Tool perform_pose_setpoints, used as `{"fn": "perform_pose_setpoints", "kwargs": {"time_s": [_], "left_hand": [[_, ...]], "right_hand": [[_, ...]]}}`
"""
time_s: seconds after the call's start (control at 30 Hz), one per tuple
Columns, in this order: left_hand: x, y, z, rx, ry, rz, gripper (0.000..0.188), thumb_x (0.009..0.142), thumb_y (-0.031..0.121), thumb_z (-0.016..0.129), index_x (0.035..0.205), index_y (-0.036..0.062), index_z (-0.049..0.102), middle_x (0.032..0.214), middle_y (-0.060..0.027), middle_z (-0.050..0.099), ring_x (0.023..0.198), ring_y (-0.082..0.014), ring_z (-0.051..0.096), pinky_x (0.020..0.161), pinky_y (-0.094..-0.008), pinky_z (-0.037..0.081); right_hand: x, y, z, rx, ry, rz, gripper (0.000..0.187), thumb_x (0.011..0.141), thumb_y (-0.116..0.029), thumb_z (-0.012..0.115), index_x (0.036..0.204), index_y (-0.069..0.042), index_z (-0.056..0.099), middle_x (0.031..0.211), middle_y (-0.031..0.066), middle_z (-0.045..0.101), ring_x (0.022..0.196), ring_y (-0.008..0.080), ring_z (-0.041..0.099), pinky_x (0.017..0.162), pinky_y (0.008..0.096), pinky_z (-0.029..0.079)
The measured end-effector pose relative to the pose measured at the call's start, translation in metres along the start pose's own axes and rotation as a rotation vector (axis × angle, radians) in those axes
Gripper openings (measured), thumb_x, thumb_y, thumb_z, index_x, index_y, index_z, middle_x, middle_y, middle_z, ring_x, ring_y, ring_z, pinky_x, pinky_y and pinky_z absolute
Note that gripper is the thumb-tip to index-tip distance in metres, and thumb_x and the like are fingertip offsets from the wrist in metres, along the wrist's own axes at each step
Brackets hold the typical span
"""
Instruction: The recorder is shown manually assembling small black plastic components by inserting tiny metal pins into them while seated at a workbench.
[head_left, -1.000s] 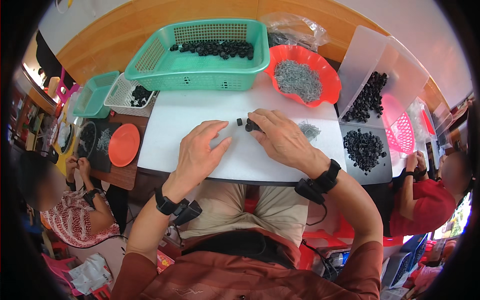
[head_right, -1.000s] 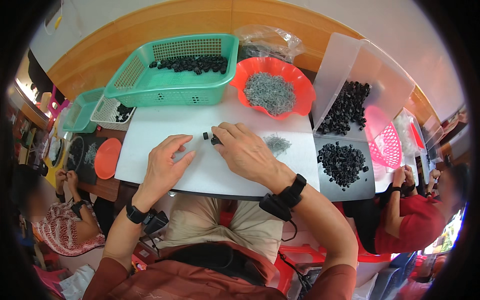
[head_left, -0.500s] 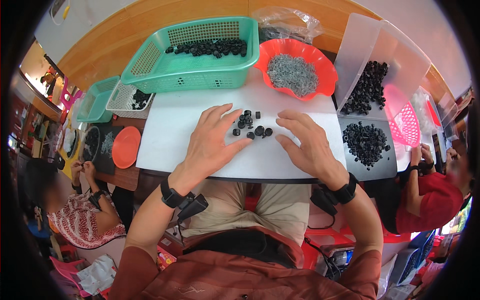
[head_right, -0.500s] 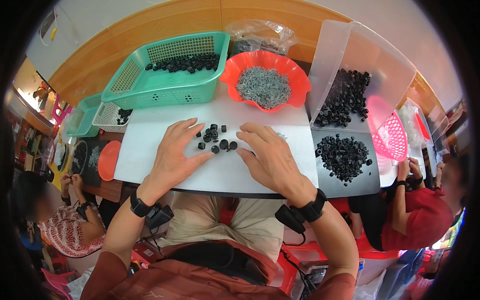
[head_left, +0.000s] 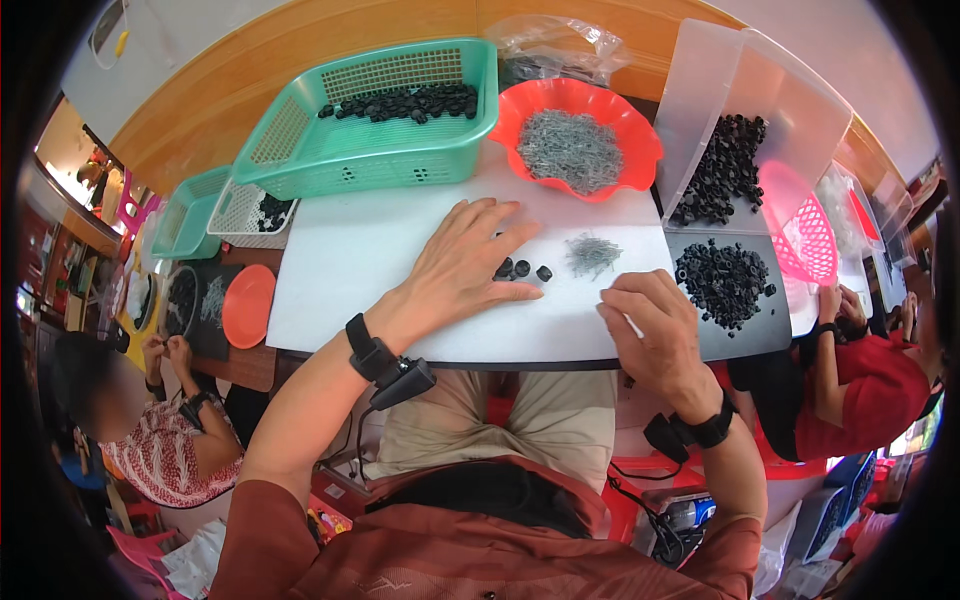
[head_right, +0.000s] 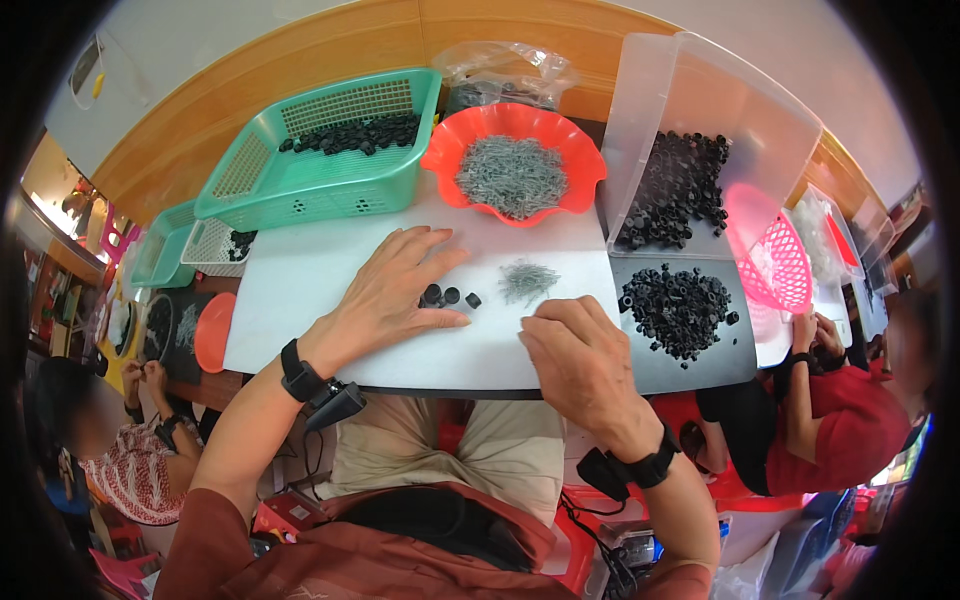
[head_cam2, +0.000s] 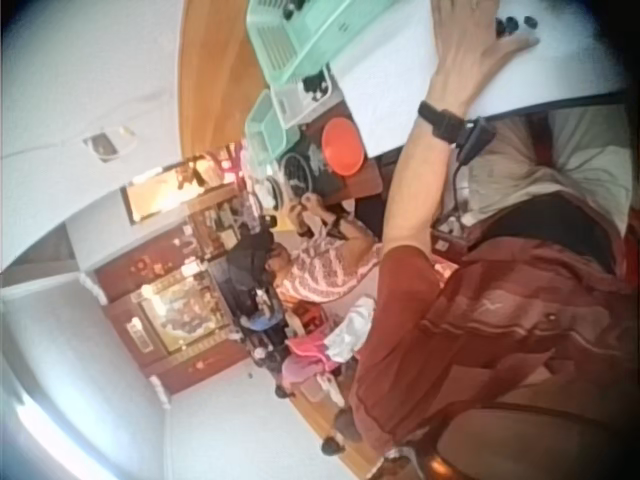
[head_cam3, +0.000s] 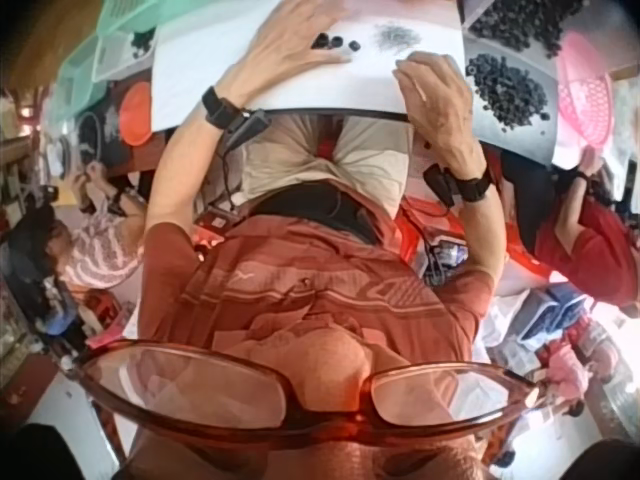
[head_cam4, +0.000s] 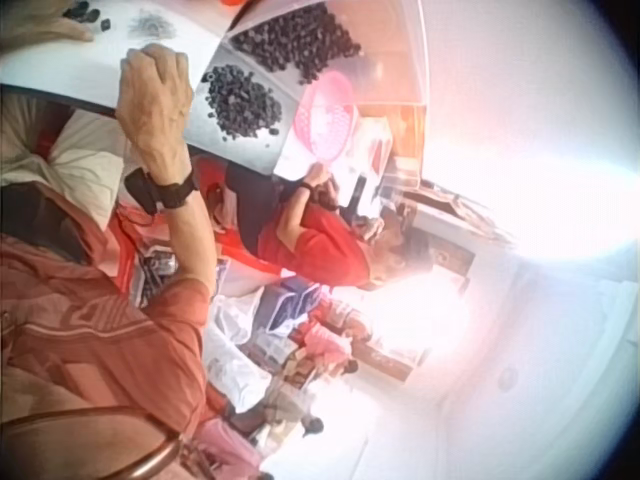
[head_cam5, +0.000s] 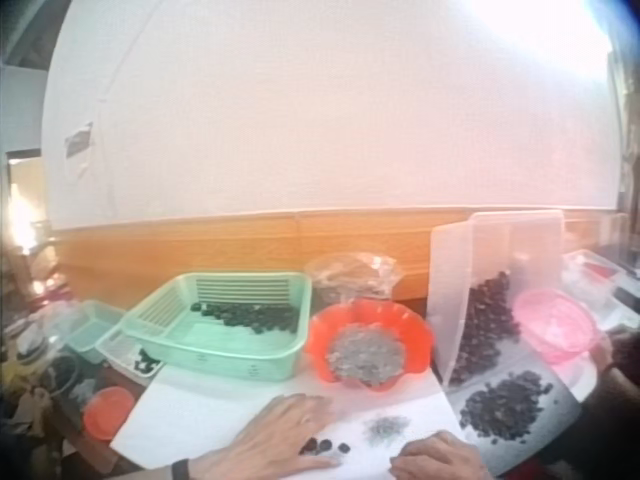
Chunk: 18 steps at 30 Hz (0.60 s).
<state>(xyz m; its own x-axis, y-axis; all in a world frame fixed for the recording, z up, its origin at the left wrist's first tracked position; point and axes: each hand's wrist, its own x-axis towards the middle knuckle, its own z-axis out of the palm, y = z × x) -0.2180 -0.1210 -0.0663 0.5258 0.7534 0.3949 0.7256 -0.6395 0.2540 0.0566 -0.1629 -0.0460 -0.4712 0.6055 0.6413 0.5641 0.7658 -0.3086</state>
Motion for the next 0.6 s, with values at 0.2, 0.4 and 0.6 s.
{"fn": "perform_pose_setpoints", "kwargs": {"time_s": [0.2, 0.4, 0.6], "left_hand": [[0.009, 0.005, 0.013, -0.075, 0.013, 0.003, 0.046, 0.084, 0.041, 0.079, 0.119, 0.0124, 0.074, 0.137, -0.018, 0.06, 0.129, -0.0381, 0.052, 0.109, -0.0466, 0.042], [0.011, 0.007, 0.012, -0.092, 0.017, 0.003, 0.025, 0.087, 0.027, 0.076, 0.105, 0.0096, 0.077, 0.127, -0.0137, 0.067, 0.125, -0.0342, 0.056, 0.107, -0.0451, 0.045], [0.009, 0.011, 0.003, -0.082, 0.022, -0.003, 0.021, 0.086, 0.018, 0.072, 0.102, 0.0051, 0.074, 0.123, -0.0144, 0.069, 0.122, -0.0337, 0.059, 0.105, -0.0435, 0.047]], "right_hand": [[-0.027, 0.015, -0.017, 0.018, 0.029, 0.136, 0.018, 0.08, 0.001, 0.077, 0.096, -0.002, 0.07, 0.094, 0.0103, 0.069, 0.08, 0.0292, 0.068, 0.069, 0.0377, 0.055], [-0.044, 0.019, -0.023, 0.07, 0.034, 0.226, 0.019, 0.082, 0.003, 0.076, 0.099, -0.003, 0.07, 0.094, 0.0113, 0.07, 0.075, 0.0279, 0.069, 0.064, 0.0354, 0.055], [-0.045, 0.023, -0.042, 0.103, 0.099, 0.242, 0.02, 0.082, 0.005, 0.075, 0.099, -0.003, 0.07, 0.096, 0.0114, 0.07, 0.076, 0.0265, 0.07, 0.065, 0.0333, 0.056]]}}
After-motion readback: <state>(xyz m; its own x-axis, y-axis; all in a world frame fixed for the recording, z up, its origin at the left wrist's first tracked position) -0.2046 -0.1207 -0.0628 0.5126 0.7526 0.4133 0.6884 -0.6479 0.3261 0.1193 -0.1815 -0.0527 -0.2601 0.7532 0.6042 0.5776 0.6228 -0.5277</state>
